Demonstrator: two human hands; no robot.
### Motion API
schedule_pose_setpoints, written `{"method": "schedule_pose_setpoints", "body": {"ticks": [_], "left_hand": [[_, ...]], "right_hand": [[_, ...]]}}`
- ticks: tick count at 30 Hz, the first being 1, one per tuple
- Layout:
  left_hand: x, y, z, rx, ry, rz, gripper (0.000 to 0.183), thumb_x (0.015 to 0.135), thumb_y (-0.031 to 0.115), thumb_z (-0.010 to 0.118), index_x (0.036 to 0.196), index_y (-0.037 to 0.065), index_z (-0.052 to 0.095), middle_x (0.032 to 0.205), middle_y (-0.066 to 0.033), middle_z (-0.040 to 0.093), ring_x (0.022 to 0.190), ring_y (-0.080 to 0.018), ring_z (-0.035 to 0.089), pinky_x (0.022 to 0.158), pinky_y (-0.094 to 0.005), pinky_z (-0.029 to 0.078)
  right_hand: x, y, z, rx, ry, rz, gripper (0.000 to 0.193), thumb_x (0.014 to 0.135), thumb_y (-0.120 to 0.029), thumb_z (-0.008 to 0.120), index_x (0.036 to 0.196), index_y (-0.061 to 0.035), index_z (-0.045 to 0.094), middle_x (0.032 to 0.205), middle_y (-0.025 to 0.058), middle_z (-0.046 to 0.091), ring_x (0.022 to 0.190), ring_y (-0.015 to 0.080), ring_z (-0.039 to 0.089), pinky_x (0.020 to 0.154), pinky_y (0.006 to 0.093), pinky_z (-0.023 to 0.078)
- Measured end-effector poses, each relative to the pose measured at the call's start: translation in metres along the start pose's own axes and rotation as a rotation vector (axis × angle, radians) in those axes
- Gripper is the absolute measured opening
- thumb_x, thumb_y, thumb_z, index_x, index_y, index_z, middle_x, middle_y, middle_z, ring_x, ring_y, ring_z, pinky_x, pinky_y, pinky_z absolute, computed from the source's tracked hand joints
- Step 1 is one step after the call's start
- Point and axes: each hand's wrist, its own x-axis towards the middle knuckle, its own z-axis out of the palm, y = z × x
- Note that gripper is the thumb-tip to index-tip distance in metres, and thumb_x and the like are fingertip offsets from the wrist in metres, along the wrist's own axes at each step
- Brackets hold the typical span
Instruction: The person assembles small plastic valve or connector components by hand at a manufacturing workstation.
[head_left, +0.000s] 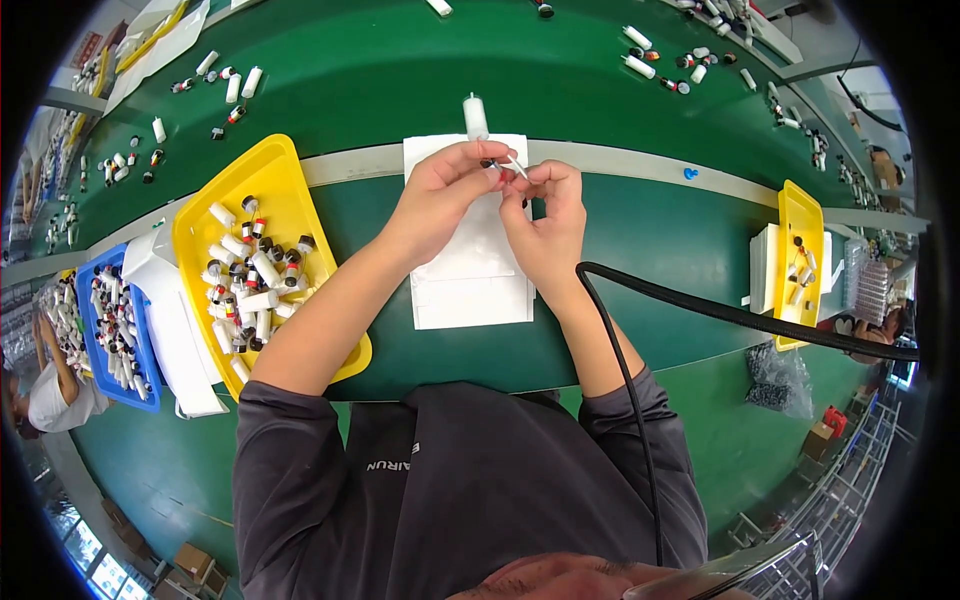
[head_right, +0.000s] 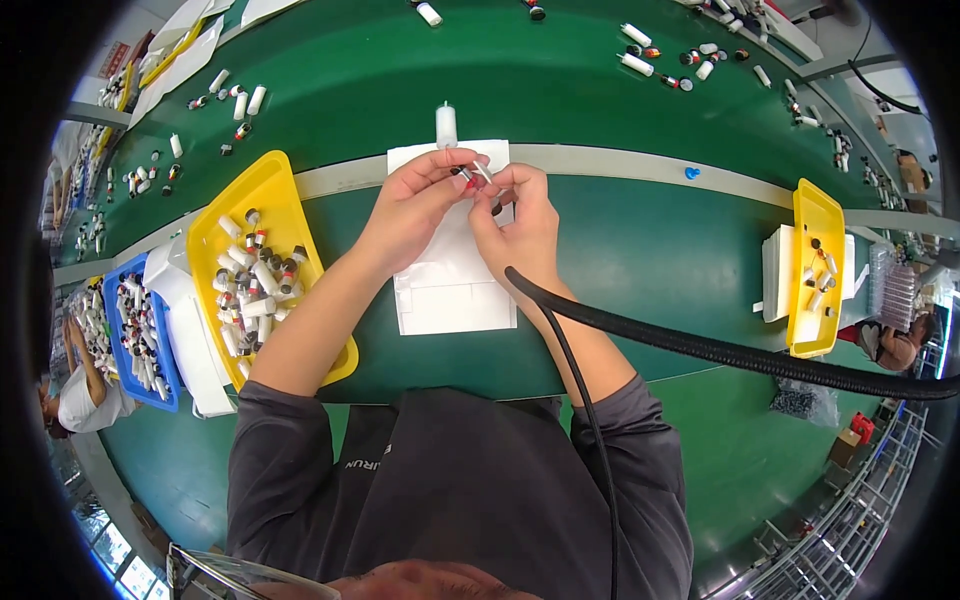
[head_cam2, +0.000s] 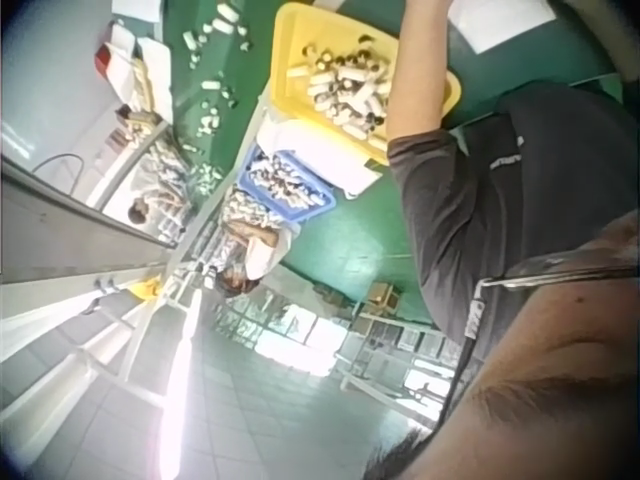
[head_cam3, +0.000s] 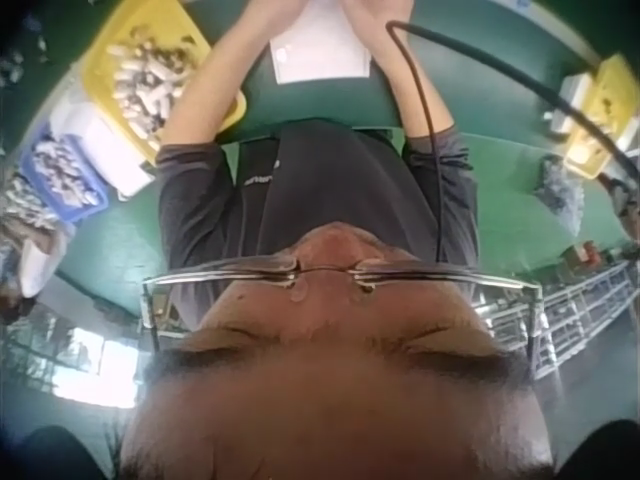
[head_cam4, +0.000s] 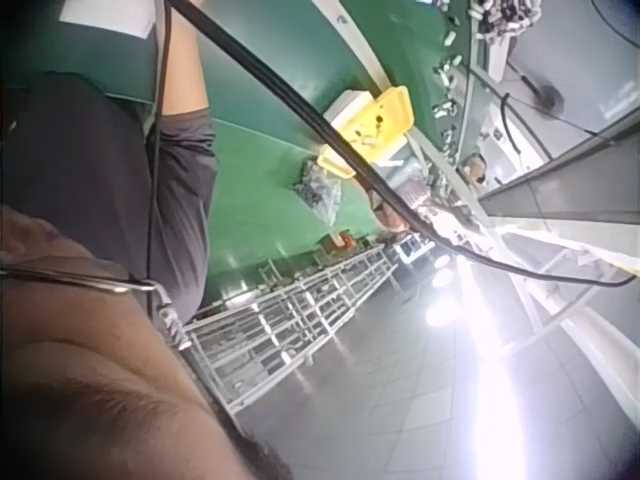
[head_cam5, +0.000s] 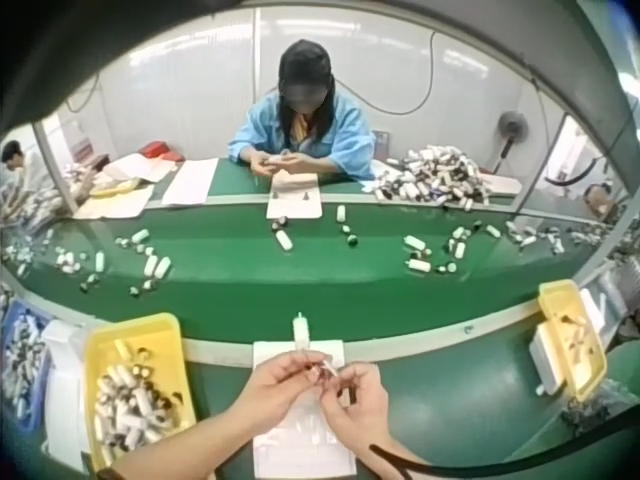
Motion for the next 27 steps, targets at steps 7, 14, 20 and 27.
{"method": "schedule_pose_setpoints", "body": {"ticks": [7,14,20,27], "left_hand": [[0.000,0.006,-0.004,0.185,0.014,0.034,0.028,0.096,-0.001,0.062,0.124,0.001,0.066,0.122,-0.0069,0.069,0.106,-0.0117,0.065,0.097,-0.0289,0.052],[-0.001,-0.002,-0.005,0.238,-0.036,0.023,0.036,0.093,-0.004,0.066,0.129,-0.003,0.064,0.116,-0.0079,0.070,0.100,-0.0139,0.068,0.090,-0.0283,0.056],[0.002,-0.005,-0.007,0.321,-0.075,0.014,0.041,0.092,-0.008,0.065,0.133,-0.002,0.062,0.121,-0.0070,0.069,0.107,-0.0106,0.066,0.095,-0.0261,0.054],[0.000,-0.001,0.000,0.334,-0.050,0.024,0.039,0.092,-0.001,0.067,0.131,-0.004,0.063,0.106,-0.0051,0.071,0.090,-0.0085,0.067,0.084,-0.0239,0.055]], "right_hand": [[0.003,-0.005,-0.007,0.026,-0.116,-0.105,0.023,0.087,-0.001,0.071,0.103,-0.0049,0.055,0.091,0.0028,0.064,0.084,0.0137,0.060,0.080,0.0305,0.050],[0.023,-0.006,-0.025,0.620,-0.312,0.527,0.009,0.098,-0.014,0.062,0.096,-0.0053,0.064,0.082,-0.0040,0.056,0.074,0.0063,0.045,0.069,0.0214,0.036],[0.030,-0.013,-0.030,0.598,-0.393,0.630,0.008,0.098,-0.011,0.060,0.097,-0.0043,0.064,0.082,-0.0010,0.061,0.072,0.0062,0.045,0.067,0.0219,0.036],[0.026,-0.009,-0.025,0.507,-0.296,0.570,0.008,0.098,-0.009,0.060,0.099,-0.0025,0.065,0.085,0.0020,0.068,0.070,0.0052,0.048,0.066,0.0219,0.039]]}}
